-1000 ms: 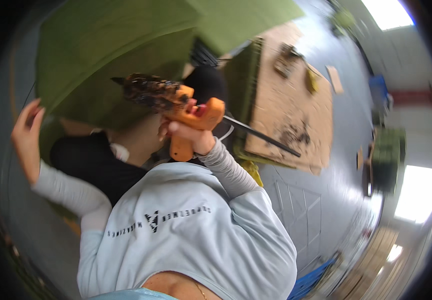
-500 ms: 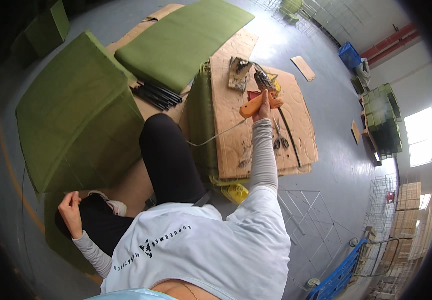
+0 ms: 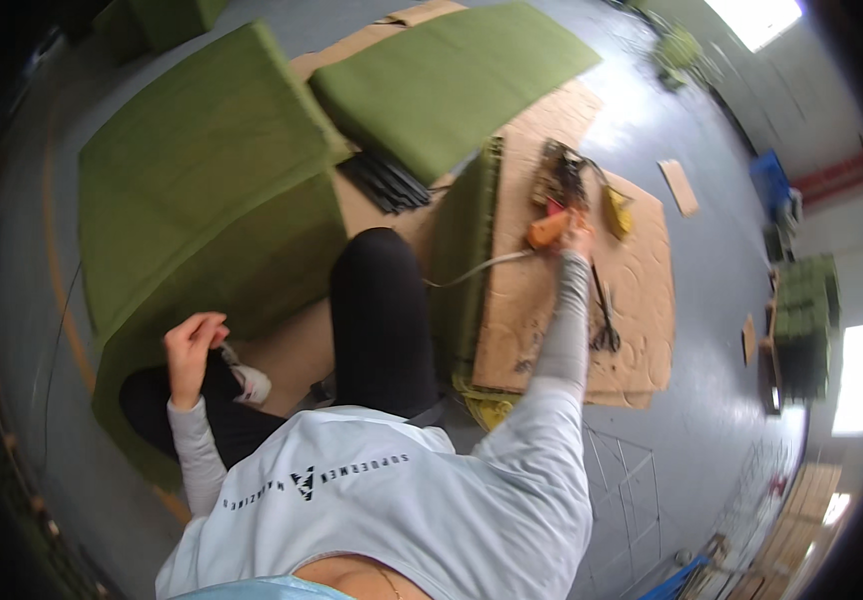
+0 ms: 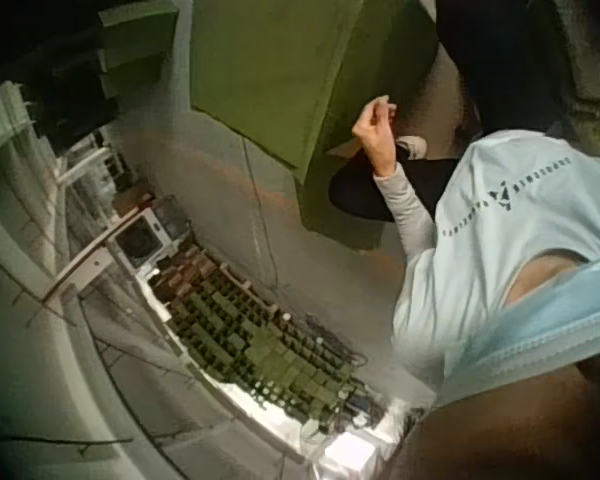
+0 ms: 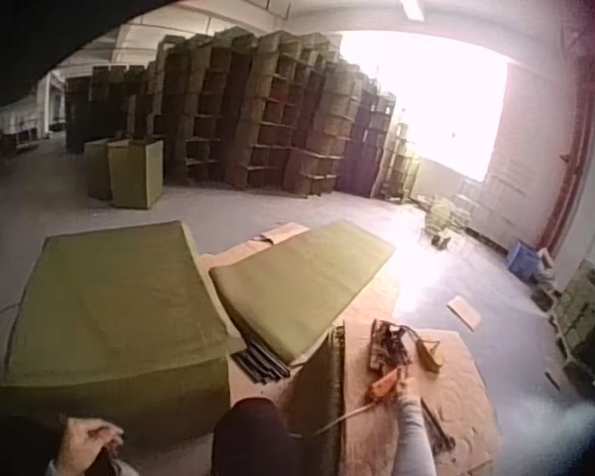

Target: The recorder uses a hot glue gun to apply adhesive to and assemble green fabric-covered foam blocks.

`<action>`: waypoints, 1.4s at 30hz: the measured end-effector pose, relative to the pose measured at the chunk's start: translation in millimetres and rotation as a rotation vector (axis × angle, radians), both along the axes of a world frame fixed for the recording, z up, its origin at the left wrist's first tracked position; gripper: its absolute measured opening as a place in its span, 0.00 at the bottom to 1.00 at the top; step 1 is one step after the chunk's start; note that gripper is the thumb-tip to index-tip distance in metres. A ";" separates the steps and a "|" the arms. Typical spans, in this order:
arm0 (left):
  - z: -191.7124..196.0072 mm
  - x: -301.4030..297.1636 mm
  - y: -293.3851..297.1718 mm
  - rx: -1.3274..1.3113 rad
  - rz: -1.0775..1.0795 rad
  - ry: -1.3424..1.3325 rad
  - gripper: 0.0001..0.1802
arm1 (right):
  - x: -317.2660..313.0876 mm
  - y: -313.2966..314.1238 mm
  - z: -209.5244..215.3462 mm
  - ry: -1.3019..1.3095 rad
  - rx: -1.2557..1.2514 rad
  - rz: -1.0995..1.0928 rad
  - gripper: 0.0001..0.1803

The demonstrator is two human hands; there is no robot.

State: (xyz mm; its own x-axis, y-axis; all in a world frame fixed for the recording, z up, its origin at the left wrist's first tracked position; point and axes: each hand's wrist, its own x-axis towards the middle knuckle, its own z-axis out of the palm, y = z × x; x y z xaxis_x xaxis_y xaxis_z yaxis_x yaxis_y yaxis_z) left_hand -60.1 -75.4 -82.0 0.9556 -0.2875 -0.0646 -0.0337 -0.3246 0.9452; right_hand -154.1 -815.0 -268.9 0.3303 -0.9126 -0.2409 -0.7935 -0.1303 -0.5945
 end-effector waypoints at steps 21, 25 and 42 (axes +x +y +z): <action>29.1 51.3 -166.1 -0.828 0.094 0.313 0.21 | 159.0 381.7 210.3 -0.988 0.776 0.911 0.11; 22.2 50.6 -180.3 -0.796 0.166 0.195 0.18 | 157.4 383.4 200.3 -1.068 0.631 0.938 0.10; -13.6 62.0 -191.2 -0.665 0.186 -0.132 0.17 | 161.2 402.0 173.6 -1.200 0.241 0.826 0.14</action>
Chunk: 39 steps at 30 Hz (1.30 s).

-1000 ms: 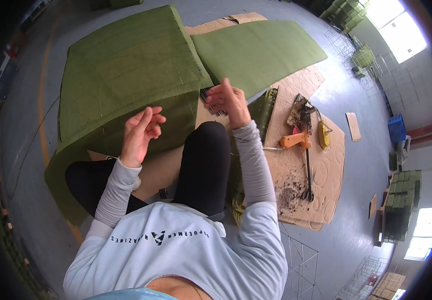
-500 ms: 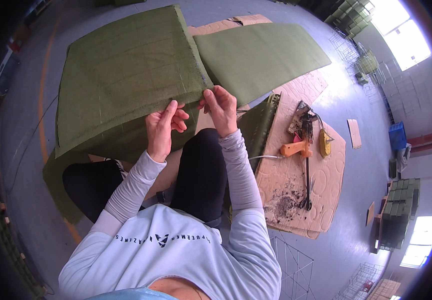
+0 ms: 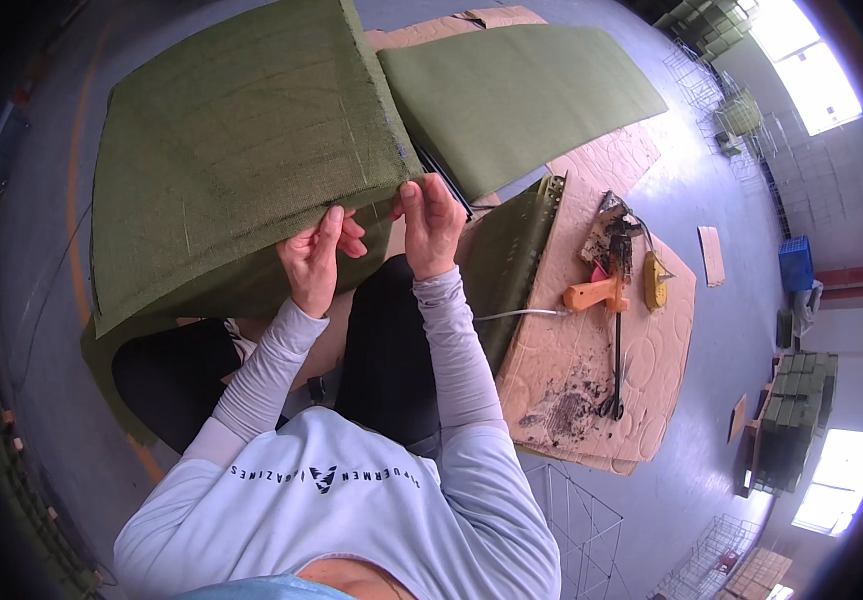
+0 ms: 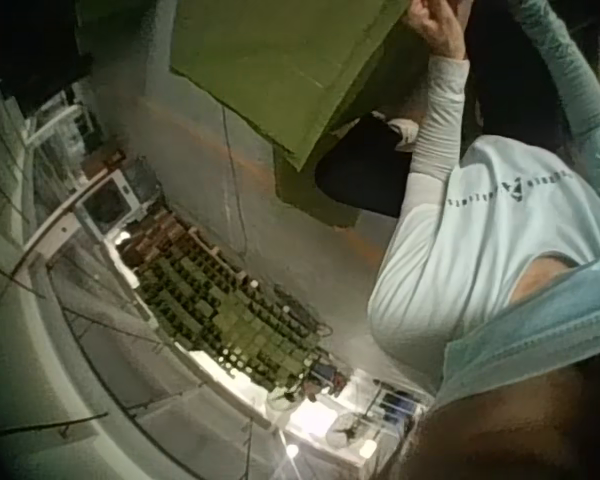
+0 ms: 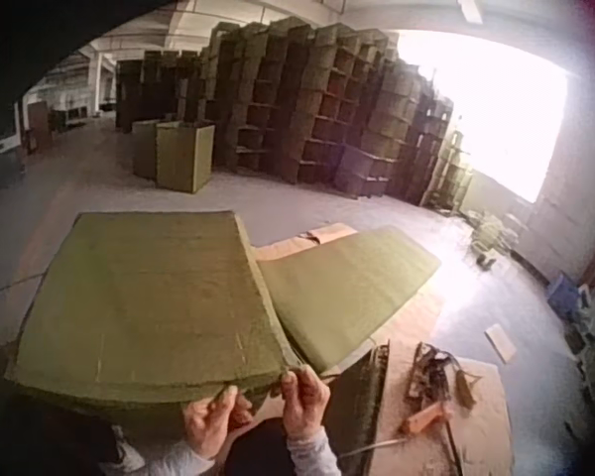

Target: The recorder uses a hot glue gun to apply adhesive to and assemble green fabric-covered foam blocks.

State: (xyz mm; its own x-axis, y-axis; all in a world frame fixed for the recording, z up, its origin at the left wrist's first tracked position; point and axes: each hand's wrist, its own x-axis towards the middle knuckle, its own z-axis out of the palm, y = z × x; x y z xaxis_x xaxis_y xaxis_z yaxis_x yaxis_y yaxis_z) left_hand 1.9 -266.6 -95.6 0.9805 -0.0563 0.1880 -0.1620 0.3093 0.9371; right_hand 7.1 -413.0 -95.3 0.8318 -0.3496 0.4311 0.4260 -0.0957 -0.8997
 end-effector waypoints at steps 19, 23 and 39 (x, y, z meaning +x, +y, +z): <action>-4.3 2.8 1.3 0.001 -0.017 -0.015 0.17 | -7.2 38.7 -3.0 0.107 0.529 0.008 0.12; -2.6 0.9 3.9 -0.009 -0.033 -0.009 0.17 | -10.8 38.5 0.1 0.118 0.580 0.043 0.12; 9.3 -14.1 30.0 -0.074 -0.107 0.053 0.17 | -24.5 42.6 10.9 0.176 0.595 0.088 0.12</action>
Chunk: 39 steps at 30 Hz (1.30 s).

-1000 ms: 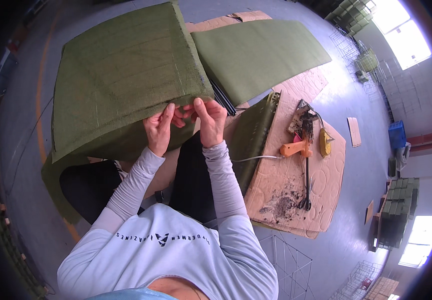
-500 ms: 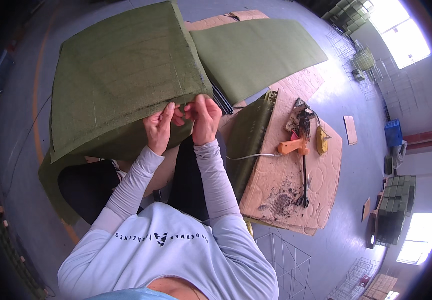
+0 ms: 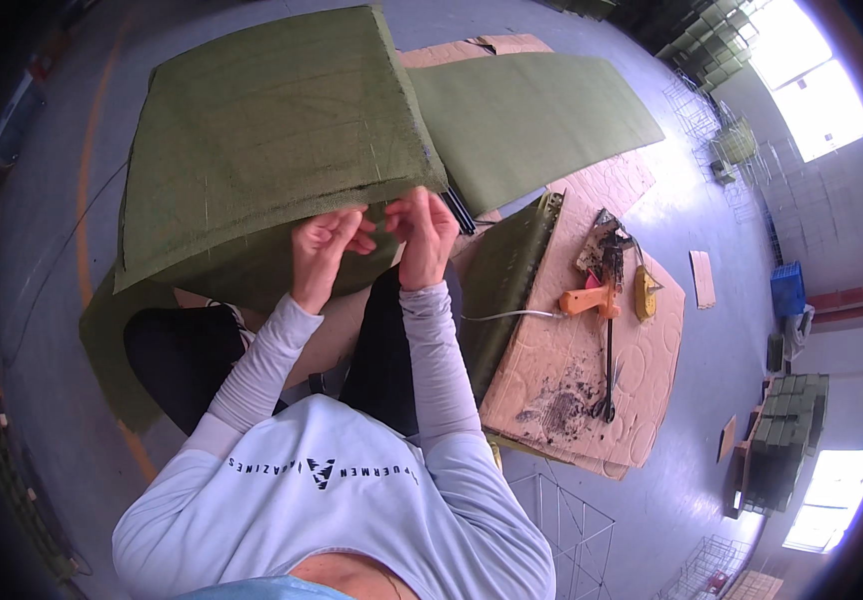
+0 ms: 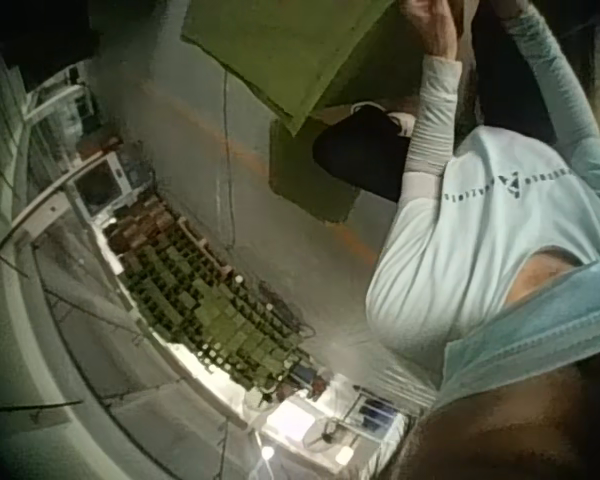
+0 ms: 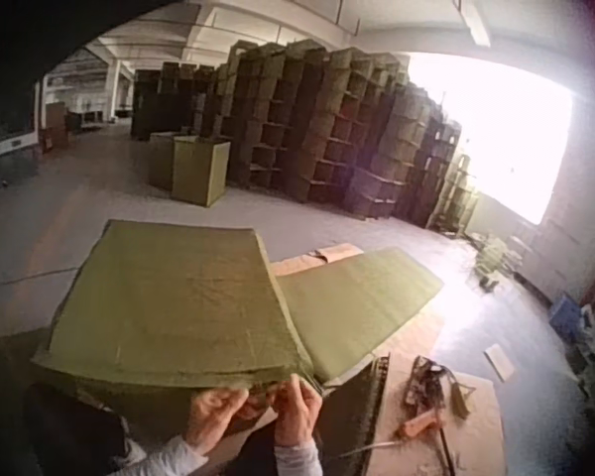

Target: The recorder uses a hot glue gun to apply adhesive to and assemble green fabric-covered foam blocks.

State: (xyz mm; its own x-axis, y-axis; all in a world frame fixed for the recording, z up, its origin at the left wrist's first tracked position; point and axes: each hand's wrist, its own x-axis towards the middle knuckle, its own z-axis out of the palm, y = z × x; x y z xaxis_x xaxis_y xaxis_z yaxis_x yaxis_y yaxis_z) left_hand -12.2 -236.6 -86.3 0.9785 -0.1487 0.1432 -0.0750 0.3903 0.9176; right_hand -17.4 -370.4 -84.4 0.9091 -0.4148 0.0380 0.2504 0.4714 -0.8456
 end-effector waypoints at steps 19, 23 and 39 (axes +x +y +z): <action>-3.2 7.4 13.6 0.038 0.169 0.013 0.17 | 11.9 60.2 -5.1 -0.066 -0.002 0.089 0.16; 2.4 5.9 22.9 0.038 0.067 0.028 0.16 | 13.2 57.1 -7.8 -0.027 -0.055 0.068 0.16; 7.7 -1.0 58.4 0.027 0.197 0.050 0.14 | 5.6 90.7 -1.5 -0.013 -0.133 0.069 0.14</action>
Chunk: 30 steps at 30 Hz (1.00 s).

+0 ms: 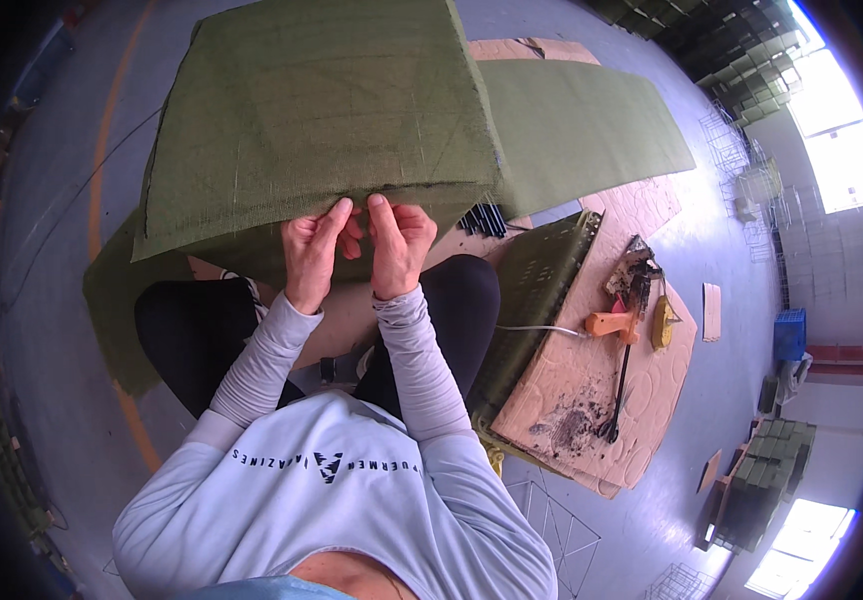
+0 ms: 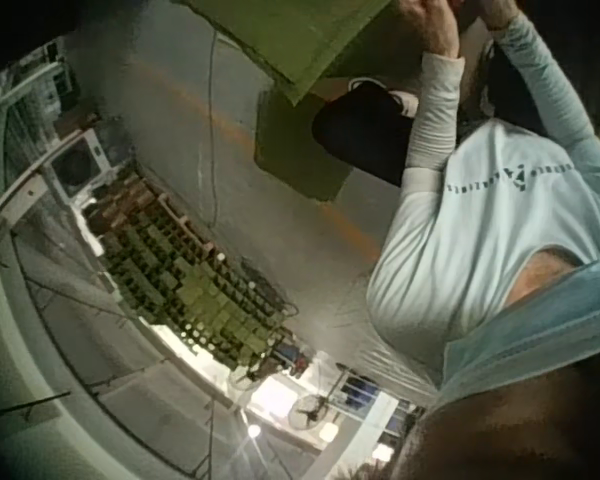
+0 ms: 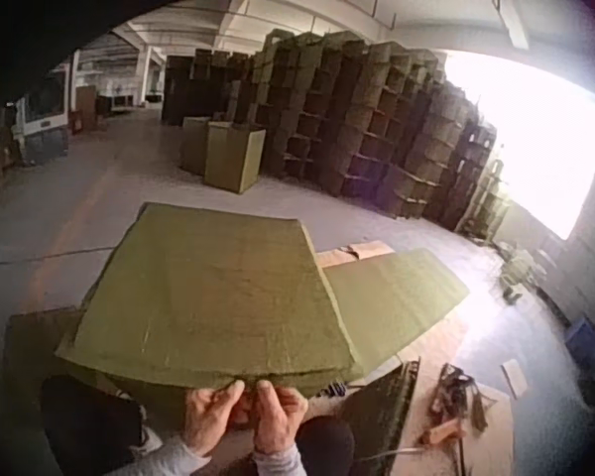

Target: The recorder uses a hot glue gun to apply adhesive to and assemble green fabric-covered foam blocks.

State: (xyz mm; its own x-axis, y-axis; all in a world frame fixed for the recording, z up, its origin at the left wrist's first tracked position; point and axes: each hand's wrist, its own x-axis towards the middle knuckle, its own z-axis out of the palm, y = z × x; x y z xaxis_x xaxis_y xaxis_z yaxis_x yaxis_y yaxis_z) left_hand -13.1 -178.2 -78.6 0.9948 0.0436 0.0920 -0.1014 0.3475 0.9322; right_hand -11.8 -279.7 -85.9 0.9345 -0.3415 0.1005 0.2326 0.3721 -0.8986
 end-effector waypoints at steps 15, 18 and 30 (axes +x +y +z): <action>-3.6 2.8 9.7 0.022 -0.084 0.002 0.14 | -0.4 -6.5 -3.6 -0.010 0.060 0.081 0.15; -1.3 2.4 12.4 0.029 -0.112 -0.007 0.14 | -0.2 -16.1 -3.6 -0.077 0.142 0.006 0.15; -4.2 3.6 8.4 0.055 -0.113 -0.050 0.15 | 4.9 -20.8 -9.2 -0.092 0.080 -0.030 0.12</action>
